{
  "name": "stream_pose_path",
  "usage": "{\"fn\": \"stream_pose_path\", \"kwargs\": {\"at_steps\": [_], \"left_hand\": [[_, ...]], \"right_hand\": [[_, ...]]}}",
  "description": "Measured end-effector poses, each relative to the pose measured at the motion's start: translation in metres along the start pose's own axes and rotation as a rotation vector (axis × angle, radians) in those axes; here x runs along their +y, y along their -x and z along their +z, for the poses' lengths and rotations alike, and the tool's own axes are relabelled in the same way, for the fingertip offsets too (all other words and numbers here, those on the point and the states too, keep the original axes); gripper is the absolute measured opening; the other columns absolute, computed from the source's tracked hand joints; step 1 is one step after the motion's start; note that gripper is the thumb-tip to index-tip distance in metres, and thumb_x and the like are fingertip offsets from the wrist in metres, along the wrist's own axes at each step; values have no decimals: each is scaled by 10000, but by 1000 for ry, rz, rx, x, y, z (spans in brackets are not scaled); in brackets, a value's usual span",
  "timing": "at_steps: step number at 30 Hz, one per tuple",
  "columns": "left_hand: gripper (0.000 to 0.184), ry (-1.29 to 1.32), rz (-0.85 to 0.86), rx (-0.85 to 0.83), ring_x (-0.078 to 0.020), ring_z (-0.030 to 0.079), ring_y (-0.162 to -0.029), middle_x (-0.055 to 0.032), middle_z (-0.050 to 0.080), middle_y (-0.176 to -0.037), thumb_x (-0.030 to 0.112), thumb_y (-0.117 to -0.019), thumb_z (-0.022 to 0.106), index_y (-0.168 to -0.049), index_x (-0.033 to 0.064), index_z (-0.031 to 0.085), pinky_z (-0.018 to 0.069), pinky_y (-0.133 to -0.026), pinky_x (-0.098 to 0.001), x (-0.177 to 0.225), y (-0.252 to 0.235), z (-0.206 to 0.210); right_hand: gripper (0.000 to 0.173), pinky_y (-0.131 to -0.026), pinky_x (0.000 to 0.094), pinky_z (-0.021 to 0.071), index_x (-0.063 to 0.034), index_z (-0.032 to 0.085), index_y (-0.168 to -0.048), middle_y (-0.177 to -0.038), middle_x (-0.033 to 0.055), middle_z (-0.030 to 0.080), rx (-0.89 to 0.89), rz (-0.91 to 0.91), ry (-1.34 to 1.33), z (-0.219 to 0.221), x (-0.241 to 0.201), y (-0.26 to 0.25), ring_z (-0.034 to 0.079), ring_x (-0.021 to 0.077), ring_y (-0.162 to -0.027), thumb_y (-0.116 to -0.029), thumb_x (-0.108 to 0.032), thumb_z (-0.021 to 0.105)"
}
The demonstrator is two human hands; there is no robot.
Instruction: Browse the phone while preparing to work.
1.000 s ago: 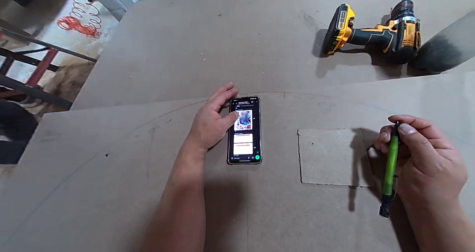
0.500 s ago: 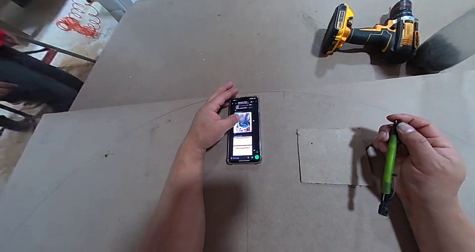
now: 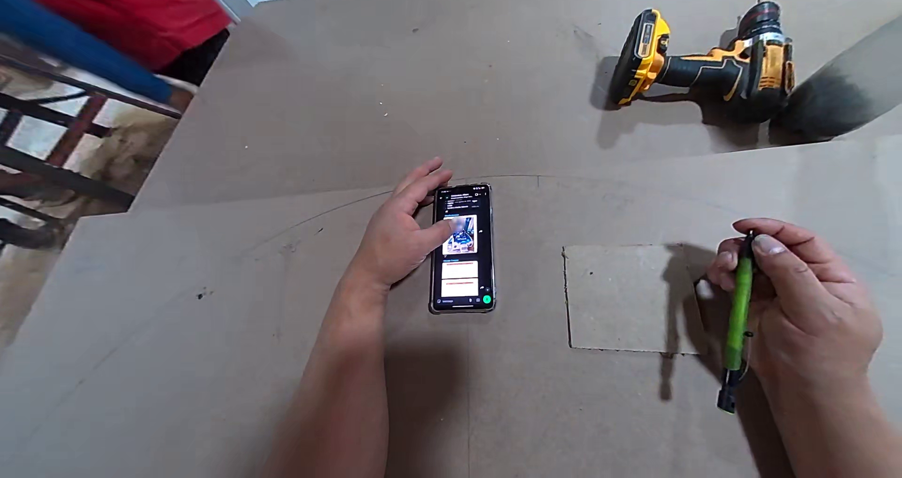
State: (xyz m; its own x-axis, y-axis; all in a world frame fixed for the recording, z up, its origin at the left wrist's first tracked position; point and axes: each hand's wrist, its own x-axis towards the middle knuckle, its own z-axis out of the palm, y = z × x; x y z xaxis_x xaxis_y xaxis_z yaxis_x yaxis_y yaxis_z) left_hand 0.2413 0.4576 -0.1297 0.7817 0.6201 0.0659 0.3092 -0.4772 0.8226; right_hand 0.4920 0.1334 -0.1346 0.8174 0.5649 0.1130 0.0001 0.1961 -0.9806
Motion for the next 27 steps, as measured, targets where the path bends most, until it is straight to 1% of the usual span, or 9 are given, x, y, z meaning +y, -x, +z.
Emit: {"fn": "stream_pose_path", "kwargs": {"at_steps": [5, 9, 13, 16, 19, 21, 23, 25, 27], "left_hand": [[607, 13, -6, -4, -150, 512, -1378, 33, 367, -1643, 149, -862, 732, -1451, 189, 590, 496, -1104, -381, 1, 0, 0], [606, 23, -3, -5, -149, 513, -1379, 40, 366, -1643, 178, -872, 727, -1460, 196, 581, 500, -1103, -385, 0, 0, 0], [534, 39, 6, 27, -145, 539, -1354, 39, 412, -1618, 163, -909, 682, -1437, 174, 601, 506, -1096, -367, -1, 1, 0], [484, 22, -40, 62, -136, 561, -1319, 27, 433, -1602, 170, -946, 677, -1425, 162, 603, 509, -1067, -359, 6, 2, 5], [532, -35, -52, 84, -137, 532, -1351, 20, 432, -1599, 225, -896, 738, -1413, 179, 620, 499, -1091, -372, 6, -1, 10], [531, -7, -69, 75, -136, 546, -1333, 24, 426, -1604, 134, -899, 706, -1421, 167, 611, 508, -1071, -366, 10, 2, 9], [543, 65, -102, 56, -142, 569, -1305, 29, 410, -1615, -19, -919, 593, -1438, 142, 584, 518, -1039, -361, 20, 8, 8], [560, 105, -110, 63, -145, 585, -1293, 36, 428, -1606, -50, -917, 539, -1440, 146, 582, 533, -1031, -359, 19, 8, 6], [547, 111, -63, 77, -154, 577, -1313, 31, 465, -1582, -10, -904, 552, -1425, 150, 603, 533, -1057, -364, 8, 3, 4]], "right_hand": [[243, -624, 204, 574, -114, 670, -1178, -850, -24, 667, -2, 6, 9, 0, 0, 0, 639, 67, -682, -1068, -175, 462], [240, -623, 210, 576, -116, 672, -1179, -852, -24, 669, -4, 6, 12, 1, -1, 0, 641, 71, -686, -1072, -179, 467], [240, -636, 215, 573, -112, 674, -1175, -845, -23, 660, 1, -1, 8, 1, 0, 0, 633, 73, -689, -1070, -175, 469], [240, -615, 205, 572, -120, 673, -1174, -836, -31, 664, 2, 2, 15, 1, -1, 0, 633, 65, -670, -1071, -179, 465], [237, -618, 207, 571, -118, 671, -1171, -842, -25, 664, 0, 3, 4, 1, -1, 0, 632, 69, -673, -1069, -179, 465], [242, -620, 205, 572, -118, 672, -1173, -846, -28, 664, -1, 1, 5, 2, -1, 0, 634, 68, -675, -1071, -176, 460], [242, -623, 206, 573, -118, 673, -1177, -844, -29, 666, -2, 0, 9, 2, -1, 0, 639, 71, -678, -1069, -176, 465], [240, -627, 206, 574, -113, 673, -1181, -845, -23, 667, -6, -4, 7, 1, -1, 0, 639, 74, -681, -1069, -173, 470], [240, -640, 210, 573, -109, 672, -1183, -854, -19, 662, -12, -5, 7, 0, 0, 0, 638, 76, -697, -1071, -171, 470]]}}
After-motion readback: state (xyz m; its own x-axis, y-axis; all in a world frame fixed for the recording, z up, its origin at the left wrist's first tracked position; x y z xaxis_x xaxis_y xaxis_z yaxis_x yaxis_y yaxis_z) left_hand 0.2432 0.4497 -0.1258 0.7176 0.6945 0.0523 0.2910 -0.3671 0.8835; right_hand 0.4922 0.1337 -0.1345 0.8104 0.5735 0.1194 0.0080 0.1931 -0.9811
